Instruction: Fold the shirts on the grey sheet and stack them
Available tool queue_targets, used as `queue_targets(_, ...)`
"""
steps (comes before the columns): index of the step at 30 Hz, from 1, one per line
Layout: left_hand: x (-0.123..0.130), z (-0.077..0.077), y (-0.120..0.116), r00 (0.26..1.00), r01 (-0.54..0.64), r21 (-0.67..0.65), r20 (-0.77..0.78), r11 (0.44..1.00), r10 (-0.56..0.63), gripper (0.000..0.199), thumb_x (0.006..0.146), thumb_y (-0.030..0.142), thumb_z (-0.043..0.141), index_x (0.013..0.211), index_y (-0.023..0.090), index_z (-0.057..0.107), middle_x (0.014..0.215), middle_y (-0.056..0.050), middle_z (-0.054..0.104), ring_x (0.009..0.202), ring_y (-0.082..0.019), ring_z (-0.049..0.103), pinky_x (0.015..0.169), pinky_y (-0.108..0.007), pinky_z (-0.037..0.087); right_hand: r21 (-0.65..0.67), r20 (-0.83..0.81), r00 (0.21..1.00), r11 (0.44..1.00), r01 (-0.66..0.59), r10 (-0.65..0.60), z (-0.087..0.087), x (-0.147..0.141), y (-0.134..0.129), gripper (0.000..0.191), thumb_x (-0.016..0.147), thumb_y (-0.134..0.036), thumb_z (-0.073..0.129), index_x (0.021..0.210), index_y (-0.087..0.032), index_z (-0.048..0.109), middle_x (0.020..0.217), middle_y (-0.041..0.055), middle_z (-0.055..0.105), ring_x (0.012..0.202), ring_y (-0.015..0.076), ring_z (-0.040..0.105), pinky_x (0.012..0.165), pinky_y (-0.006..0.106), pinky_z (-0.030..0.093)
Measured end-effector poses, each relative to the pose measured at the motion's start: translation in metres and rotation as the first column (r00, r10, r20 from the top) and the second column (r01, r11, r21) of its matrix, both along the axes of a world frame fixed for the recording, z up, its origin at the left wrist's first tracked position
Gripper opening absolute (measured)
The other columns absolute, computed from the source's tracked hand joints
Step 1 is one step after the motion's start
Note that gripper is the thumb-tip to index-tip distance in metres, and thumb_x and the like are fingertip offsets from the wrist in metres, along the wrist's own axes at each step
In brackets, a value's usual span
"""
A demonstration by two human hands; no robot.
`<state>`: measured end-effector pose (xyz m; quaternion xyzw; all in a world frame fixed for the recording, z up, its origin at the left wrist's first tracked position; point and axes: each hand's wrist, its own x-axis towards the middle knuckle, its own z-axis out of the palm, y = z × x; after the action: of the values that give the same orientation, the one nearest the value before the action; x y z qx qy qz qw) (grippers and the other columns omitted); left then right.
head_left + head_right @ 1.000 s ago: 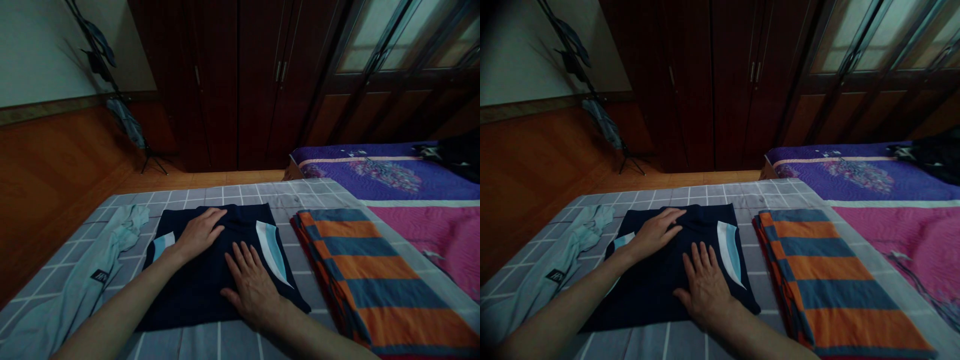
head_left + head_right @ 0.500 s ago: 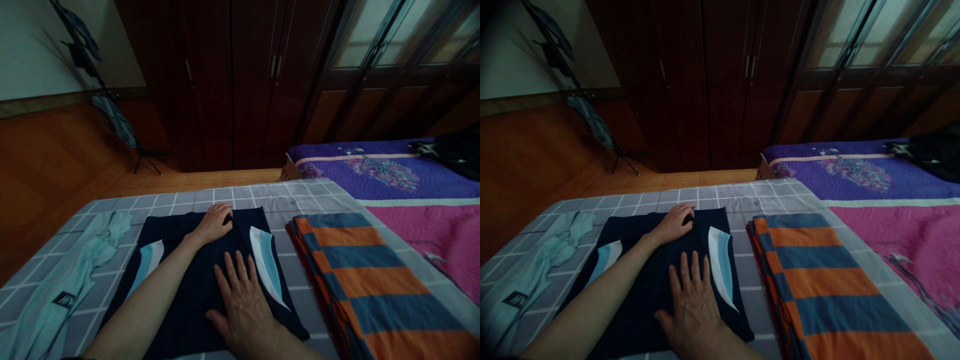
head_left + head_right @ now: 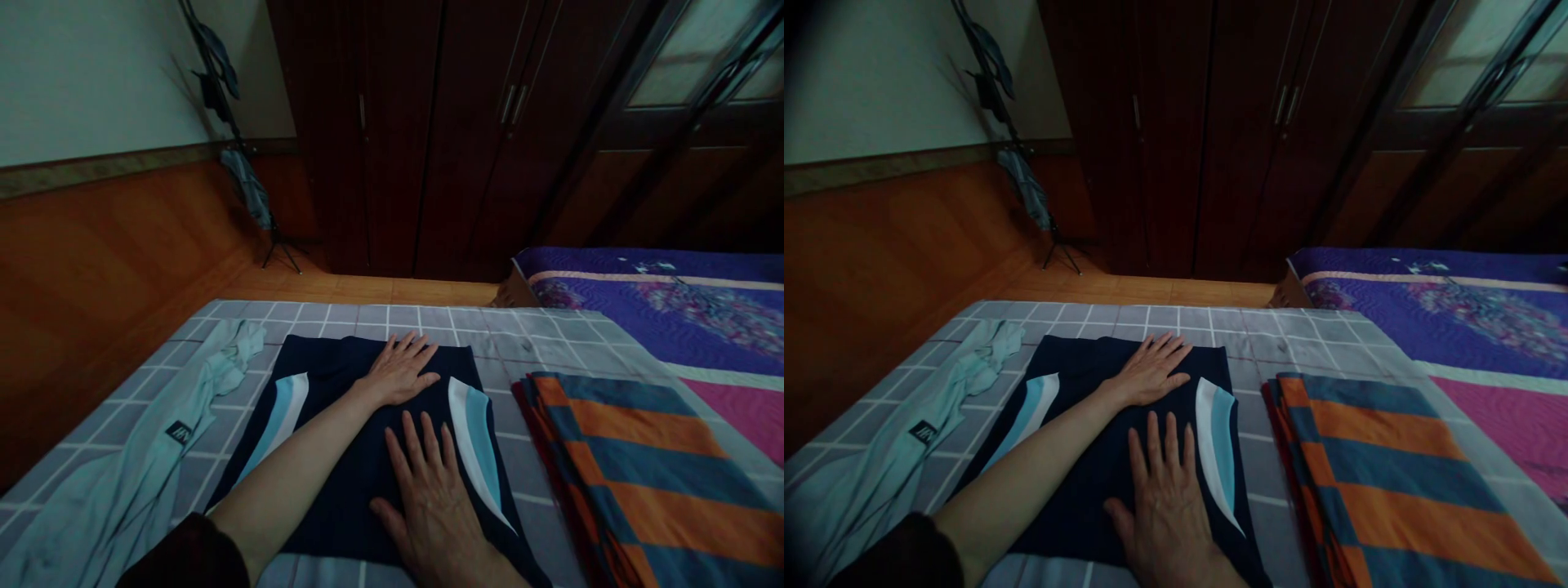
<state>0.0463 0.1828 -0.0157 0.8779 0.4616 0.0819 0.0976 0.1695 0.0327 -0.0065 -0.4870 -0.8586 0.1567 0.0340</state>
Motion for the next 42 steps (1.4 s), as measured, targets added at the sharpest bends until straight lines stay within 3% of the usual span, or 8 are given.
queue_targets(5,0.001,0.000,0.004,0.999,-0.053,0.006,0.010,0.999,0.053,0.066,0.093,0.060,0.024,0.147,0.022,0.024,0.155,-0.009,0.020,0.143,-0.027,0.011,0.114,-0.053,0.010,0.052,0.003,1.000,0.999,-0.003,0.002,-0.004,0.000,-0.001,0.072,0.087,-0.065,0.036,0.146,-0.023,0.028,0.153,0.0129,0.014,0.139,0.0391,0.005,0.110,0.061,0.011)
queue_targets(8,-0.001,0.010,0.000,0.998,-0.060,0.037,0.015,0.997,0.060,0.066,0.093,0.057,0.030,0.147,0.020,0.022,0.156,-0.011,0.017,0.143,-0.026,0.009,0.114,-0.051,0.010,0.075,0.009,1.000,0.997,-0.002,0.002,-0.004,0.001,-0.002,0.072,0.088,-0.066,0.034,0.146,-0.023,0.030,0.153,0.0131,0.016,0.140,0.0389,0.007,0.111,0.060,0.010)
queue_targets(15,-0.049,0.047,-0.059,0.986,-0.169,0.157,0.040,0.973,0.164,0.057,0.094,0.043,0.041,0.143,0.016,0.032,0.148,-0.015,0.036,0.137,-0.026,0.030,0.112,-0.045,0.022,0.113,0.015,1.000,0.993,-0.016,0.015,-0.002,0.001,-0.003,0.073,0.089,-0.066,0.030,0.146,-0.020,0.031,0.153,0.0151,0.018,0.140,0.0387,0.007,0.111,0.058,0.007)
queue_targets(20,-0.091,0.023,-0.095,0.948,-0.310,0.177,-0.023,0.934,0.319,0.057,0.092,0.043,0.046,0.140,0.014,0.038,0.145,-0.017,0.039,0.135,-0.029,0.034,0.111,-0.047,0.025,0.137,0.027,0.999,0.990,-0.027,0.024,-0.002,0.000,-0.004,0.073,0.089,-0.065,0.030,0.146,-0.019,0.030,0.153,0.0147,0.018,0.140,0.0386,0.009,0.111,0.058,0.007)
queue_targets(26,-0.102,-0.008,-0.091,0.939,-0.328,0.160,-0.056,0.931,0.340,0.057,0.095,0.046,0.036,0.145,0.018,0.031,0.152,-0.013,0.027,0.142,-0.026,0.017,0.113,-0.050,0.019,0.155,0.029,0.999,0.988,-0.024,0.020,-0.009,0.001,-0.003,0.072,0.089,-0.065,0.031,0.147,-0.021,0.029,0.154,0.0141,0.018,0.140,0.0386,0.009,0.111,0.057,0.007)
queue_targets(33,-0.106,0.009,-0.091,0.953,-0.276,0.041,-0.116,0.960,0.279,0.060,0.094,0.047,0.039,0.147,0.021,0.026,0.155,-0.013,0.018,0.143,-0.027,0.011,0.112,-0.052,0.016,0.155,0.058,0.998,0.987,-0.036,0.027,-0.006,0.001,-0.002,0.071,0.089,-0.061,0.037,0.146,-0.019,0.031,0.153,0.0166,0.019,0.139,0.0409,0.010,0.110,0.059,0.009)
queue_targets(36,-0.108,0.016,-0.098,0.960,-0.257,0.073,-0.097,0.964,0.263,0.062,0.093,0.050,0.040,0.147,0.023,0.025,0.155,-0.010,0.019,0.143,-0.027,0.010,0.113,-0.053,0.015,0.151,0.048,0.998,0.988,-0.033,0.026,-0.007,0.001,-0.002,0.071,0.089,-0.062,0.036,0.146,-0.020,0.031,0.153,0.0153,0.019,0.140,0.0398,0.010,0.110,0.058,0.009)
queue_targets(42,-0.109,0.004,-0.103,0.938,-0.328,0.066,-0.098,0.942,0.334,0.065,0.091,0.053,0.041,0.147,0.021,0.027,0.155,-0.012,0.019,0.143,-0.032,0.008,0.112,-0.056,0.013,0.132,0.065,0.998,0.991,-0.032,0.024,-0.005,0.000,-0.001,0.072,0.089,-0.062,0.037,0.146,-0.020,0.031,0.153,0.0160,0.019,0.139,0.0406,0.011,0.110,0.059,0.010)
